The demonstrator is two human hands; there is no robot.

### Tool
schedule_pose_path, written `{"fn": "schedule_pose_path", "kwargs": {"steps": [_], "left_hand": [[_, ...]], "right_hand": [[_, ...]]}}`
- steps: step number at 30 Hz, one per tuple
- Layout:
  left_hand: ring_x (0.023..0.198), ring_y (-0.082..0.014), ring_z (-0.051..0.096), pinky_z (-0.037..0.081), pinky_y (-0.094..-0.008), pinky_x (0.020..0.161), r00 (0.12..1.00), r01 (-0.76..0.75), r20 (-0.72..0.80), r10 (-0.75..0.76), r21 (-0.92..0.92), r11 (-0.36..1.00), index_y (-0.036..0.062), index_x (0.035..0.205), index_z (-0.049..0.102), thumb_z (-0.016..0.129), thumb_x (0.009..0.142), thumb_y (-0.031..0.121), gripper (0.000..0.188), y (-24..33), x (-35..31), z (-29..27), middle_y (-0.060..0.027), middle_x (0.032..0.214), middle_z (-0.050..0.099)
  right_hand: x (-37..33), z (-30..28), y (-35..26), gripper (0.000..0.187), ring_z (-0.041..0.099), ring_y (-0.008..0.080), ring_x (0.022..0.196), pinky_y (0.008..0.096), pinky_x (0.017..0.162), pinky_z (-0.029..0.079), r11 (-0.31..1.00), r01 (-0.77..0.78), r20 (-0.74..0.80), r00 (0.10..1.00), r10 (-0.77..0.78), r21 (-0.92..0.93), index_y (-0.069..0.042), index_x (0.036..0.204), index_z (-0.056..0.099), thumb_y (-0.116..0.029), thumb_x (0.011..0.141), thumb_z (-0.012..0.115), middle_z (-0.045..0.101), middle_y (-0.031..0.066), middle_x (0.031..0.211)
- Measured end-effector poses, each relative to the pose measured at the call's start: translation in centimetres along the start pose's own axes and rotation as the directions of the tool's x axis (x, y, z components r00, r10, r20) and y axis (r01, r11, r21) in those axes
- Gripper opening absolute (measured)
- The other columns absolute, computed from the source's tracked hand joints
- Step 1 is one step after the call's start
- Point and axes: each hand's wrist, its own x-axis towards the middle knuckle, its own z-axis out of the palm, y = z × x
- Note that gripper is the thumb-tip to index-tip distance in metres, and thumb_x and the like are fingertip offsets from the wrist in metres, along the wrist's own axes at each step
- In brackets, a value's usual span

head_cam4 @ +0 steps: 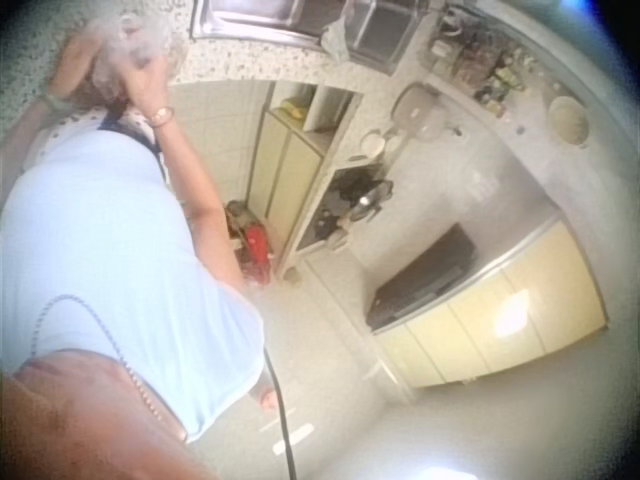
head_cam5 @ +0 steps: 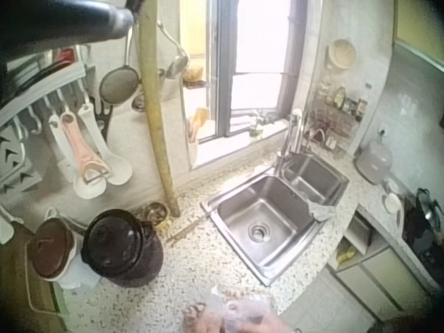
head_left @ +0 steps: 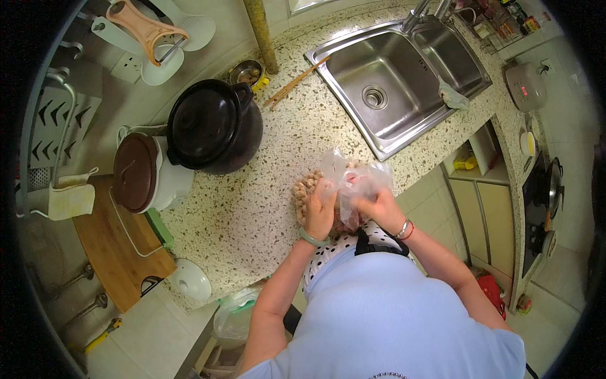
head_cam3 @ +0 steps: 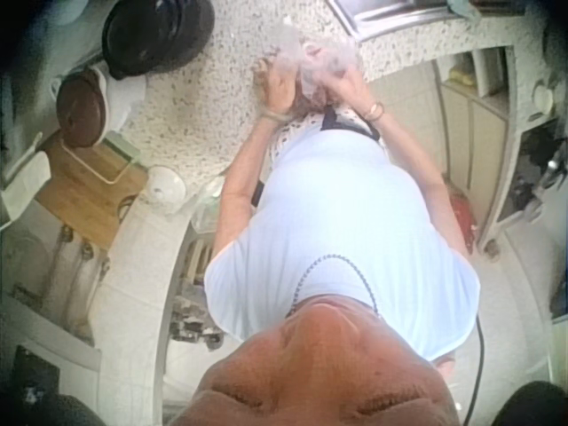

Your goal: The person picks up a bag of nuts from the floor, walks to the kitchen, and opens the bag. They then move to a metal storage rack, where they rearrange various food items, including bread and packaged goods, before placing the opened bag of nuts on the floor.

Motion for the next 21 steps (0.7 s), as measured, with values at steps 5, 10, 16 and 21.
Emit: {"fn": "schedule_pose_path", "kwargs": {"steps": [5, 10, 16, 21], "left_hand": [[0.103, -0.0175, 0.056, 0.043, -0.0309, 0.093, 0.985, 0.133, -0.073, -0.157, -0.267, 0.954, -0.0040, 0.113, 0.059, 0.047, 0.098, 0.017, 0.029, -0.4, -0.6, -0.2, -0.0101, 0.110, 0.063], [0.120, -0.0273, 0.051, 0.035, -0.0388, 0.107, 0.984, 0.147, 0.040, -0.171, -0.717, 0.682, -0.0027, 0.124, 0.051, 0.041, 0.100, 0.023, 0.037, 0.1, 0.0, 0.4, -0.0178, 0.131, 0.053], [0.122, -0.0354, 0.049, 0.032, -0.0455, 0.111, 0.980, 0.088, -0.018, -0.196, -0.852, 0.516, 0.0010, 0.121, 0.050, 0.041, 0.100, 0.029, 0.036, 0.7, -0.2, 0.1, -0.0178, 0.125, 0.055], [0.085, -0.0230, 0.059, 0.046, -0.0388, 0.092, 0.997, 0.068, 0.078, 0.023, -0.955, 0.290, 0.0081, 0.096, 0.051, 0.044, 0.099, 0.029, 0.022, -2.8, 0.3, -1.9, -0.0041, 0.076, 0.054]], "right_hand": [[2.2, 0.1, -1.4, 0.029, 0.058, 0.0172, 0.105, 0.0333, 0.091, 0.046, 0.748, -0.055, -0.132, 0.973, 0.188, 0.662, -0.001, 0.117, 0.059, -0.009, 0.090, 0.053, 0.065, 0.0084, 0.109], [1.7, 0.1, -0.1, 0.032, 0.057, 0.0191, 0.106, 0.0375, 0.098, 0.043, 0.716, -0.106, -0.121, 0.958, 0.259, 0.690, 0.000, 0.119, 0.052, -0.009, 0.089, 0.051, 0.061, 0.0080, 0.113], [1.3, -0.8, -1.3, 0.027, 0.057, 0.0168, 0.108, 0.0350, 0.098, 0.042, 0.844, -0.082, -0.071, 0.987, 0.141, 0.530, -0.002, 0.114, 0.054, -0.006, 0.088, 0.051, 0.062, 0.0067, 0.114], [1.2, -1.4, -2.5, 0.021, 0.059, 0.0235, 0.109, 0.0375, 0.100, 0.042, 0.950, 0.284, 0.094, 0.957, -0.274, -0.126, -0.006, 0.096, 0.059, 0.000, 0.078, 0.050, 0.064, 0.0103, 0.114]]}}
